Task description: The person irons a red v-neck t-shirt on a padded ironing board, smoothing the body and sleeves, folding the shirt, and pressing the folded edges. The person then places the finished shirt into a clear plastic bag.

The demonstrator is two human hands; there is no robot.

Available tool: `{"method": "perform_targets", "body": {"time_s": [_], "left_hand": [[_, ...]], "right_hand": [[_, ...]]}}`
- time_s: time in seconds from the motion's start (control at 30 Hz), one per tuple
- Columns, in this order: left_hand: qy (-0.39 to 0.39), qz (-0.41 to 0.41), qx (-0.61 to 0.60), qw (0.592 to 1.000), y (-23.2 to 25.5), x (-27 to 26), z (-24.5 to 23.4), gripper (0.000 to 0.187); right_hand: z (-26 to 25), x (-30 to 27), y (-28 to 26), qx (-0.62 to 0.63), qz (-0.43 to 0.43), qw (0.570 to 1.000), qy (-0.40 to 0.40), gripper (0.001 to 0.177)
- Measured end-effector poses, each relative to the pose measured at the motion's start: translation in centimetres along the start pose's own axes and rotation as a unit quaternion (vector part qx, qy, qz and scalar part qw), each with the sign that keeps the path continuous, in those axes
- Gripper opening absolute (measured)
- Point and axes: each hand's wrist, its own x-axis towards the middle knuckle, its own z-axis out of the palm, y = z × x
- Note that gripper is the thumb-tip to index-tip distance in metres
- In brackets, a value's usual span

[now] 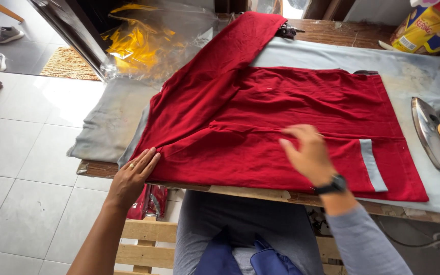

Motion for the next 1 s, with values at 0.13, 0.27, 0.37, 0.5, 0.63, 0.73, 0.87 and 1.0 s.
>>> {"method": "perform_targets", "body": {"time_s": [0.13, 0.27, 0.37, 0.5, 0.63, 0.73, 0.87, 1.0], "left_hand": [[0.072, -0.025, -0.034, 0.996, -0.7, -1.1, 1.1, 0.072], [0.159, -0.128, -0.124, 0.971, -1.1, -1.8, 1.3, 0.038], [0.170, -0.183, -0.187, 0.950, -1.7, -2.8, 1.6, 0.030], [0.171, -0.231, -0.247, 0.925, -1.2, -2.5, 0.5, 0.023], [0.173, -0.267, -0.272, 0.908, -1.3, -3.0, 1.3, 0.025], [0.181, -0.281, -0.286, 0.898, -1.2, -2.8, 1.2, 0.026], [0.171, -0.288, -0.299, 0.893, -1.0, -2.6, 0.7, 0.027], [0.164, -0.290, -0.305, 0.892, -1.0, -2.6, 0.6, 0.028]], "right_hand": [[9.3, 7.7, -4.4, 0.086, -0.095, 0.991, -0.037, 0.018], [13.4, 11.7, -7.2, 0.012, 0.004, 0.983, -0.185, 0.031], [13.9, 13.2, -7.7, 0.016, 0.102, 0.969, -0.225, 0.029], [13.1, 14.6, -7.7, 0.049, 0.187, 0.953, -0.232, 0.028], [14.4, 15.4, -6.5, 0.021, 0.209, 0.943, -0.258, 0.034], [15.4, 16.2, -5.7, 0.016, 0.207, 0.939, -0.275, 0.046], [14.0, 16.7, -6.5, 0.114, 0.204, 0.906, -0.353, 0.046], [13.3, 16.7, -5.7, 0.313, 0.207, 0.845, -0.380, 0.048]]}}
